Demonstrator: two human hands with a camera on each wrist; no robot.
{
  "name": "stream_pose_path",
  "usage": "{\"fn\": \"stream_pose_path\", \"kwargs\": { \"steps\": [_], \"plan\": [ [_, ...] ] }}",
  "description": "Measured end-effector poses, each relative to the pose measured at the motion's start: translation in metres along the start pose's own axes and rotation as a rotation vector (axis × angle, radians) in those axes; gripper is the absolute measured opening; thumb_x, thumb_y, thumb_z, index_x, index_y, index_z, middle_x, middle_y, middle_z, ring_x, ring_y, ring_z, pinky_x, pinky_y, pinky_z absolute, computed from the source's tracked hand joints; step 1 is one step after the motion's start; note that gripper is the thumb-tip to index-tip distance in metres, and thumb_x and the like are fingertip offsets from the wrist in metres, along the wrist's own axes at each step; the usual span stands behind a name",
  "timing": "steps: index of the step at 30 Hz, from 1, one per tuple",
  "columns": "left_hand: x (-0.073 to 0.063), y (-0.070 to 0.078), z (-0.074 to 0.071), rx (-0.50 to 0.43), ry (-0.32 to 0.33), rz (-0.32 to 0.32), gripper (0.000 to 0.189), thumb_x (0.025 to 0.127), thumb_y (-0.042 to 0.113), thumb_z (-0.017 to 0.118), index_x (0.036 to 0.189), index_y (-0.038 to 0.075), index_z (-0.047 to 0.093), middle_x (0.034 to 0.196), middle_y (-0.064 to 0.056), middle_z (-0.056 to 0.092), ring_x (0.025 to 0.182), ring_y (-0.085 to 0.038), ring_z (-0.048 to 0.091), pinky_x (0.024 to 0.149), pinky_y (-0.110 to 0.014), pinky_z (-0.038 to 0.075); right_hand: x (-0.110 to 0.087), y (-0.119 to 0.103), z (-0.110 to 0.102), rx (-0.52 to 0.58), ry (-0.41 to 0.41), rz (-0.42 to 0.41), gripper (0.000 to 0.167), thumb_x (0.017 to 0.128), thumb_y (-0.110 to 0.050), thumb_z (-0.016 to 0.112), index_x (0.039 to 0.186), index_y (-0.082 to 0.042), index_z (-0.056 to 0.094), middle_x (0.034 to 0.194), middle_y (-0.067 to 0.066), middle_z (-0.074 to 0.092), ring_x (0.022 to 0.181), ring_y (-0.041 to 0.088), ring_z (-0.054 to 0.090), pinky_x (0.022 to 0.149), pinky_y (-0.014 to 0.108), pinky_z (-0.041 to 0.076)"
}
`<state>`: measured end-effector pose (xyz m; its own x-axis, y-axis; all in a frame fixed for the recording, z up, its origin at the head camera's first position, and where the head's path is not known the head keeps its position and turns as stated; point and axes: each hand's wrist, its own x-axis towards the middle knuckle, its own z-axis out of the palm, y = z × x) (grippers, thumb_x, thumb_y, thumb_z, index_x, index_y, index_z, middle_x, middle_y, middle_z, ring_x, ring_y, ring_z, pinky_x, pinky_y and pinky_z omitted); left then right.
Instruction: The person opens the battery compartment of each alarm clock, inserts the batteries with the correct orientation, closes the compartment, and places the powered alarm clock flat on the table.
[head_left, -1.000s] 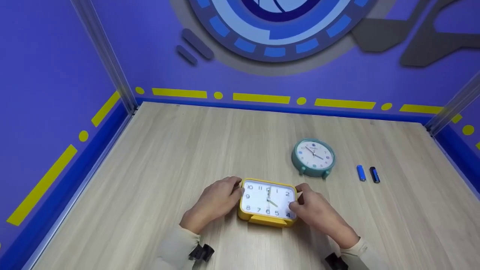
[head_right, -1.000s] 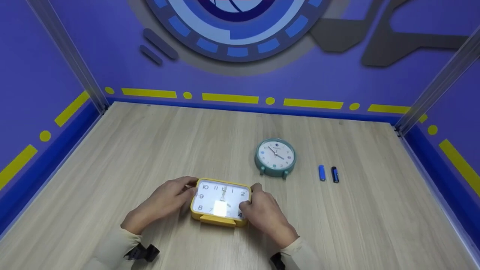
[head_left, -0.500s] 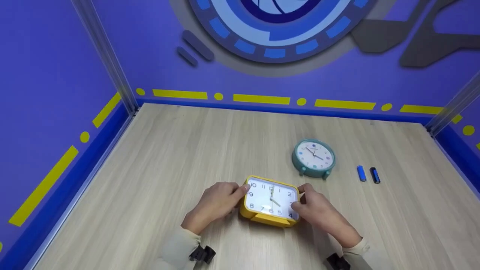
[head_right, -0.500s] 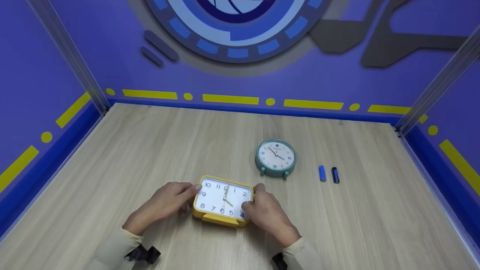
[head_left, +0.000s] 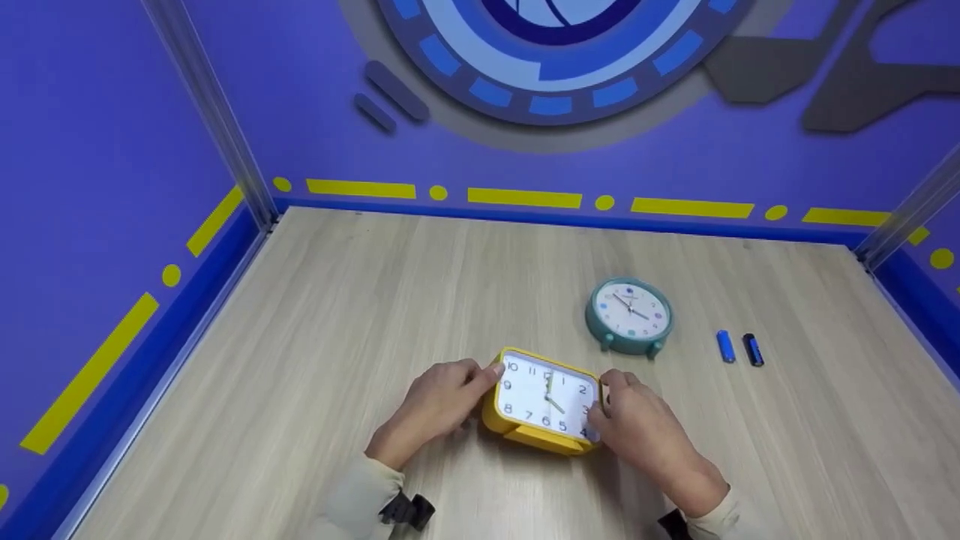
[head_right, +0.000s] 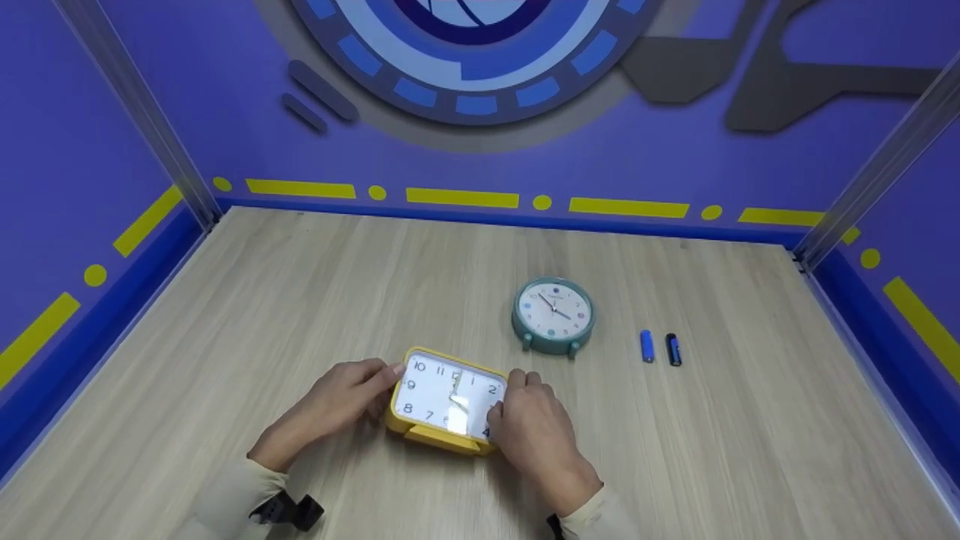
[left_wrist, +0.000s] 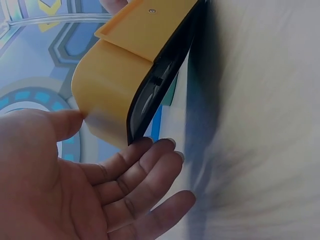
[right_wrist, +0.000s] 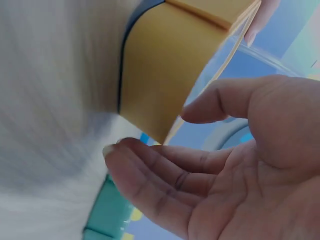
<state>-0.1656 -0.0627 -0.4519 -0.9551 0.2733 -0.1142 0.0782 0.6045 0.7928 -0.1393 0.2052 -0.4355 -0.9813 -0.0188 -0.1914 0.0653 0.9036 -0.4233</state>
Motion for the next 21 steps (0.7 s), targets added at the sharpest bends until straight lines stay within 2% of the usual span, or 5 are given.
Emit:
{"fn": "stream_pose_path", "kwargs": {
  "steps": [3, 7, 15, 21],
  "plan": [
    [0.000, 0.002, 0.000, -0.016, 0.003, -0.003, 0.052, 0.107, 0.061, 0.051, 0.095, 0.012, 0.066, 0.075, 0.000, 0.059, 0.057, -0.015, 0.055, 0.054, -0.032, 0.045, -0.005, -0.003, -0.002, -0.048, 0.041, -0.027, 0.040, 0.096, -0.015, 0.075, 0.128, 0.005, 0.060, 0.108, 0.013, 0.061, 0.089, 0.025, 0.057, 0.077, 0.038, 0.058],
    [0.000, 0.003, 0.000, -0.017, 0.006, 0.004, 0.053, 0.106, 0.061, 0.051, 0.095, 0.012, 0.066, 0.075, 0.000, 0.058, 0.057, -0.015, 0.055, 0.054, -0.032, 0.044, -0.009, -0.006, -0.004, -0.070, 0.054, -0.065, 0.029, 0.096, -0.016, 0.076, 0.115, 0.000, 0.062, 0.097, 0.008, 0.057, 0.085, 0.024, 0.055, 0.069, 0.035, 0.052],
    [-0.002, 0.008, -0.001, -0.084, 0.010, 0.047, 0.049, 0.108, 0.057, 0.053, 0.097, 0.011, 0.066, 0.078, -0.002, 0.062, 0.057, -0.022, 0.063, 0.052, -0.032, 0.046, -0.014, -0.010, -0.003, -0.102, 0.058, -0.115, 0.038, 0.097, -0.025, 0.078, 0.123, 0.001, 0.066, 0.103, 0.011, 0.061, 0.085, 0.023, 0.057, 0.072, 0.035, 0.054],
    [-0.002, 0.011, 0.000, -0.079, 0.039, 0.090, 0.042, 0.109, 0.052, 0.054, 0.101, 0.012, 0.066, 0.081, 0.001, 0.062, 0.059, -0.014, 0.057, 0.056, -0.032, 0.047, -0.012, -0.009, -0.007, -0.066, -0.025, -0.085, 0.050, 0.102, -0.043, 0.071, 0.128, 0.000, 0.066, 0.102, 0.007, 0.059, 0.087, 0.021, 0.057, 0.077, 0.037, 0.054]
  ]
}}
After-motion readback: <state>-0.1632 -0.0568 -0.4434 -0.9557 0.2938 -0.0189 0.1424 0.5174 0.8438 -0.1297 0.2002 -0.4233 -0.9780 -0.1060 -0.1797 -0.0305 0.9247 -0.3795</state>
